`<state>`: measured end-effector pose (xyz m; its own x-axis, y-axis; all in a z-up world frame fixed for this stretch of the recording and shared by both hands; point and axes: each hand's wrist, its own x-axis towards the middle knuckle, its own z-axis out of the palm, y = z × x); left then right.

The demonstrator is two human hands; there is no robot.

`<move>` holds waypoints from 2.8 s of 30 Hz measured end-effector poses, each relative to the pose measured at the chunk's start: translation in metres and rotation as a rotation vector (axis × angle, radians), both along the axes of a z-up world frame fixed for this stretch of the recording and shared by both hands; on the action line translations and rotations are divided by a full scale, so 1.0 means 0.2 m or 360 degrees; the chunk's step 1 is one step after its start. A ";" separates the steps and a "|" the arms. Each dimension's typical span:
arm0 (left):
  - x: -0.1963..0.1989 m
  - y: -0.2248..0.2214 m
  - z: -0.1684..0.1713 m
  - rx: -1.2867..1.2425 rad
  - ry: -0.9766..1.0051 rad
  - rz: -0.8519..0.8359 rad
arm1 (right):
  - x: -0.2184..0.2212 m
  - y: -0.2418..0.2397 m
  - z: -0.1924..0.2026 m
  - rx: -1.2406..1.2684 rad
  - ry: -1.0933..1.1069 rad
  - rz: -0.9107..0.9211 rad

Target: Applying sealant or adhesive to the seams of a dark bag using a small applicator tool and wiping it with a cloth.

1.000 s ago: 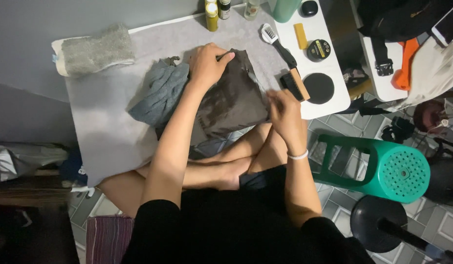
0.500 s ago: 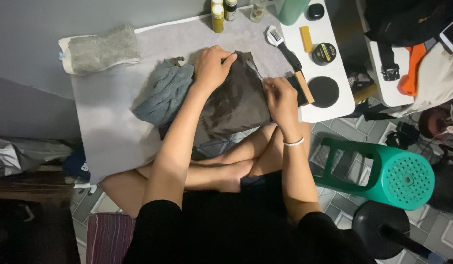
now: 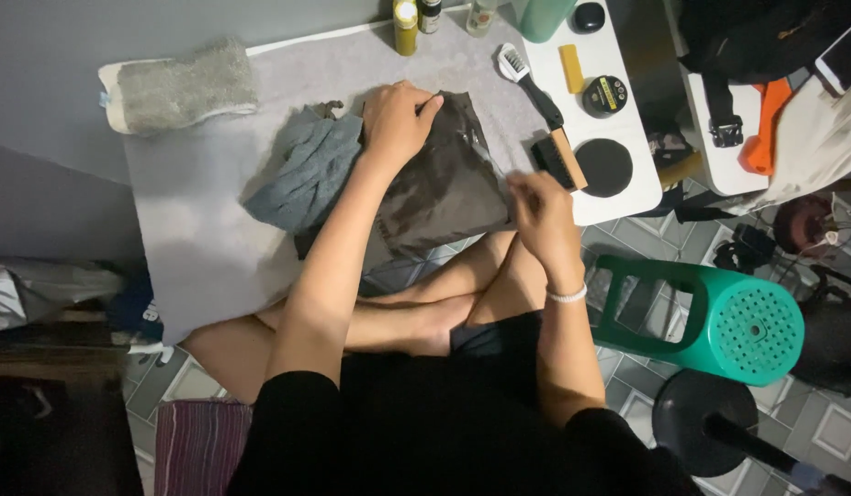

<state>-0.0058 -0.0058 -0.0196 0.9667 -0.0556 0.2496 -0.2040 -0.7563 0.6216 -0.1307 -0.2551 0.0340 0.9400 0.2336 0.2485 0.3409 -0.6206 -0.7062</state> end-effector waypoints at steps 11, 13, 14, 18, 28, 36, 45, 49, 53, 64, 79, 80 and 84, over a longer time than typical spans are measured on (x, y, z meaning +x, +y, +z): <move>-0.01 0.03 0.08 -0.0128 0.0121 -0.0008 | 0.08 0.10 0.09 -0.0033 -0.0058 0.0047; -0.01 0.02 0.10 -0.0186 0.0197 0.0067 | 0.03 0.07 0.09 -0.0043 -0.0003 0.0009; -0.01 0.02 0.09 -0.0188 0.0193 0.0081 | 0.01 0.06 0.08 -0.0007 -0.0006 0.0021; -0.02 0.01 0.08 -0.0249 0.0157 0.0051 | 0.06 0.06 0.04 0.0116 -0.0001 0.0089; -0.04 -0.01 0.01 -0.0003 0.0007 0.0080 | 0.16 0.08 -0.02 0.0163 -0.0085 0.0133; -0.07 -0.01 0.07 -0.0001 0.0007 0.0115 | -0.13 0.10 0.13 0.0005 0.0043 -0.0188; -0.06 -0.03 -0.01 -0.0094 -0.0145 0.0169 | 0.05 0.25 0.08 -0.0180 -0.0255 -0.0067; -0.06 -0.02 -0.03 -0.0204 -0.0068 0.0156 | -0.09 0.23 0.22 -0.0371 -0.0049 -0.0127; -0.03 -0.02 -0.07 0.0001 -0.0185 0.0160 | -0.14 0.16 0.20 -0.0453 0.0004 -0.0189; -0.05 0.00 -0.05 0.0121 -0.0363 0.0082 | 0.03 0.26 0.08 -0.0206 -0.0064 -0.0044; -0.07 0.02 -0.12 0.0101 -0.0542 0.0055 | 0.00 0.24 0.02 -0.0140 -0.0122 -0.0018; -0.07 0.01 -0.11 0.0066 -0.0547 0.0028 | 0.00 0.24 0.03 -0.0170 -0.0099 -0.0007; -0.07 0.01 -0.11 0.0050 -0.0585 0.0011 | -0.10 0.24 0.07 -0.0272 -0.0001 0.0021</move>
<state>-0.0204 -0.0033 -0.0408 0.8133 -0.0622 0.5786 -0.4039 -0.7761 0.4843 -0.1506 -0.2081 0.0481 0.9364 0.2850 0.2047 0.3503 -0.7270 -0.5906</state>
